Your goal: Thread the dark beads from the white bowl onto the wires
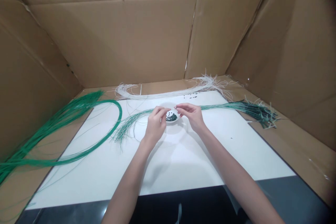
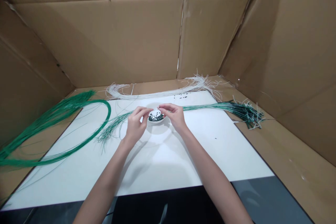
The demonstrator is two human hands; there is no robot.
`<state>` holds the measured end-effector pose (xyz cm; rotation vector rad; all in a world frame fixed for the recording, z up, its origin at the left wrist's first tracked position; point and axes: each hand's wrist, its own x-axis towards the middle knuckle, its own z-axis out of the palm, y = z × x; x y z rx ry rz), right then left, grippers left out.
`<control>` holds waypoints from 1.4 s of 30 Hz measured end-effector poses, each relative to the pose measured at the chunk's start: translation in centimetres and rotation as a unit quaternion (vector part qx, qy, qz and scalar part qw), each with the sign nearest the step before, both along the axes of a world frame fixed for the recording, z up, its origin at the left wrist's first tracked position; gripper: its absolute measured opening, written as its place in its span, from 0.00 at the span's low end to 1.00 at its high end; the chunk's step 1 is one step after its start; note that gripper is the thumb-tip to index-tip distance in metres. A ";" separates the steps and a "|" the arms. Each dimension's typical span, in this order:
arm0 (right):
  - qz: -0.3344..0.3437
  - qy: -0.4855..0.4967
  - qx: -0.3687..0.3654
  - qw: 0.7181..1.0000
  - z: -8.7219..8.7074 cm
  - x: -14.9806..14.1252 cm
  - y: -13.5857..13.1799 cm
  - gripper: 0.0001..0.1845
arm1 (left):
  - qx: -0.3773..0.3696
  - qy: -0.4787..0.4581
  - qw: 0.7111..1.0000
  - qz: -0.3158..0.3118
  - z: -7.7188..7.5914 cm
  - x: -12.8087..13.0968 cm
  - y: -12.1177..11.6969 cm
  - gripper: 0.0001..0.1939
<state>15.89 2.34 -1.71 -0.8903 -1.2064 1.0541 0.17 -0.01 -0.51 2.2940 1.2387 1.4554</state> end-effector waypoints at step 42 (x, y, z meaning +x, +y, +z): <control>0.059 0.105 -0.071 0.990 -0.3 -0.2 0.2 0.09 | 0.041 -0.045 0.998 0.010 0.4 0.0 -0.4 0.11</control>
